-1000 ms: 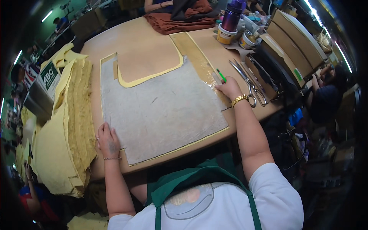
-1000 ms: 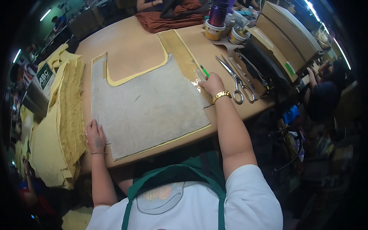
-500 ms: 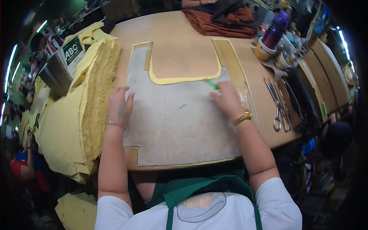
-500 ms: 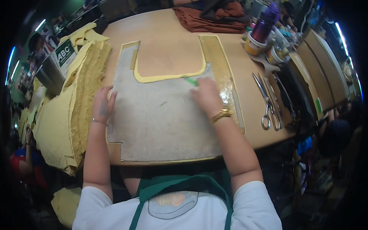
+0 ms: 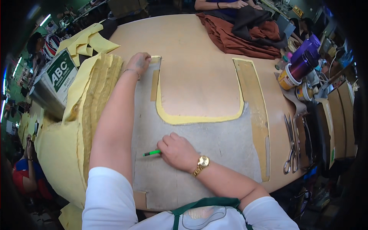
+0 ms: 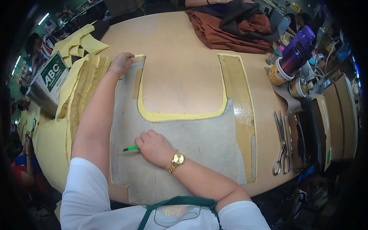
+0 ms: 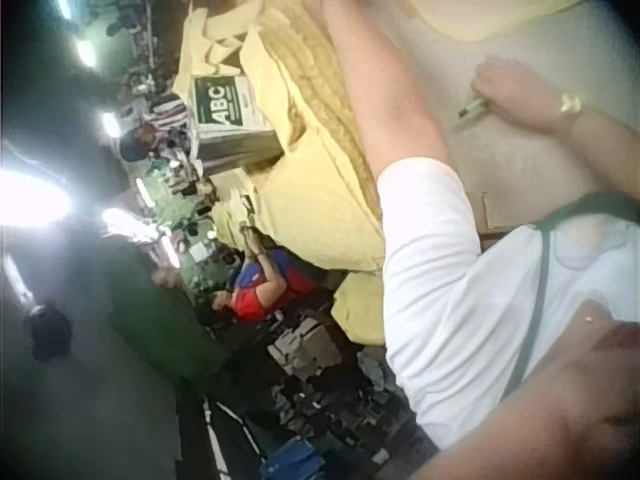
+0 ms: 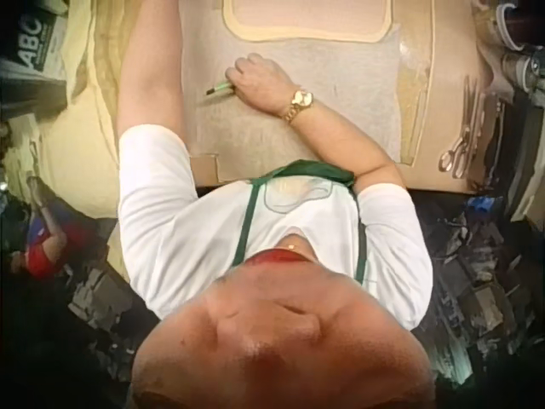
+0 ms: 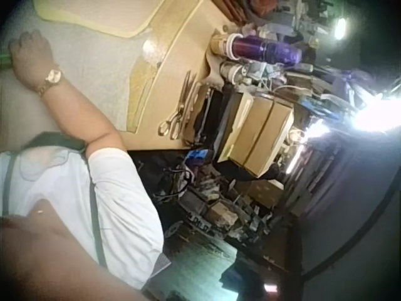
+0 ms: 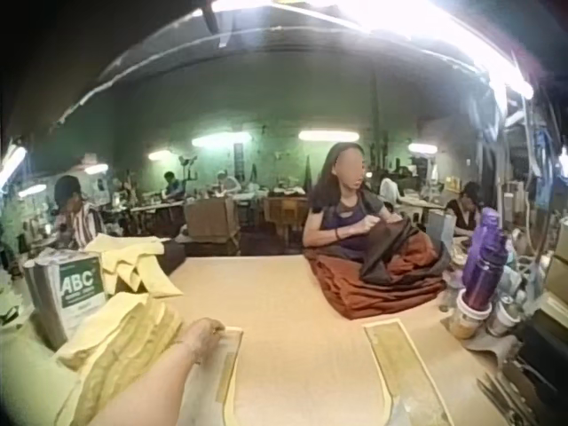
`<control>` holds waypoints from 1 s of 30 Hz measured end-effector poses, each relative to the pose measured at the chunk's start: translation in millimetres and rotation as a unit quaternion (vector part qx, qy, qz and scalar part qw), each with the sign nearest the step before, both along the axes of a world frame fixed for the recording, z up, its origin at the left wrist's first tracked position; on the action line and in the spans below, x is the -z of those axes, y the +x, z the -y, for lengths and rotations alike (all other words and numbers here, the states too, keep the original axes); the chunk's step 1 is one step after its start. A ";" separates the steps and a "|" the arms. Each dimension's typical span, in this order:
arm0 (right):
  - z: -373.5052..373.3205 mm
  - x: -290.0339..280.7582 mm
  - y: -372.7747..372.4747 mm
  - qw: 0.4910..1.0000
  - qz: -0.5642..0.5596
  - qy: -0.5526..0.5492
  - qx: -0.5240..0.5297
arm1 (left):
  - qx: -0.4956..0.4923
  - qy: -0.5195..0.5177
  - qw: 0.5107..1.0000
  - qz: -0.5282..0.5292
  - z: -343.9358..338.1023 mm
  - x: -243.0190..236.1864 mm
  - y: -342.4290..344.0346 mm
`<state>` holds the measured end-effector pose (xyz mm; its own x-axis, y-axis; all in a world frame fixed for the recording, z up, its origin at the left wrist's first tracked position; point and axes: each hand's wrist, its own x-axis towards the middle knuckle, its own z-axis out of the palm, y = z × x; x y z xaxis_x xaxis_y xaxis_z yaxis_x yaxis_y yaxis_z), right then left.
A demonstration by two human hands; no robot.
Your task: The person traces a template onto a piece of yellow material with a green pencil and then cuts the material with shears.
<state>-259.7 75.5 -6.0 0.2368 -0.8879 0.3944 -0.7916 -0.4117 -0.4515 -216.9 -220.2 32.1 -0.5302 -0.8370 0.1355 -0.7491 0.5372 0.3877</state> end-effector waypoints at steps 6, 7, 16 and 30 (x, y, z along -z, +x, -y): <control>3.8 -4.0 -6.4 0.998 0.036 0.042 -0.021 | -0.039 0.022 0.997 0.067 59.9 25.4 -38.0; 3.9 -4.6 -6.6 0.998 0.037 0.049 -0.020 | -0.038 0.029 0.996 0.069 63.9 24.0 -39.1; 7.1 0.5 -4.2 0.997 0.066 0.027 -0.007 | 0.061 0.065 0.983 0.163 65.0 8.4 -41.6; 4.1 -4.7 -4.0 0.997 0.041 0.061 -0.009 | -0.042 -0.111 0.991 0.068 38.2 36.0 -37.4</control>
<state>-263.7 71.5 -1.4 0.2247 -0.9261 0.3031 -0.7424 -0.3642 -0.5624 -254.3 -258.4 -3.9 -0.4863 -0.8365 0.2525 -0.8320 0.5316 0.1588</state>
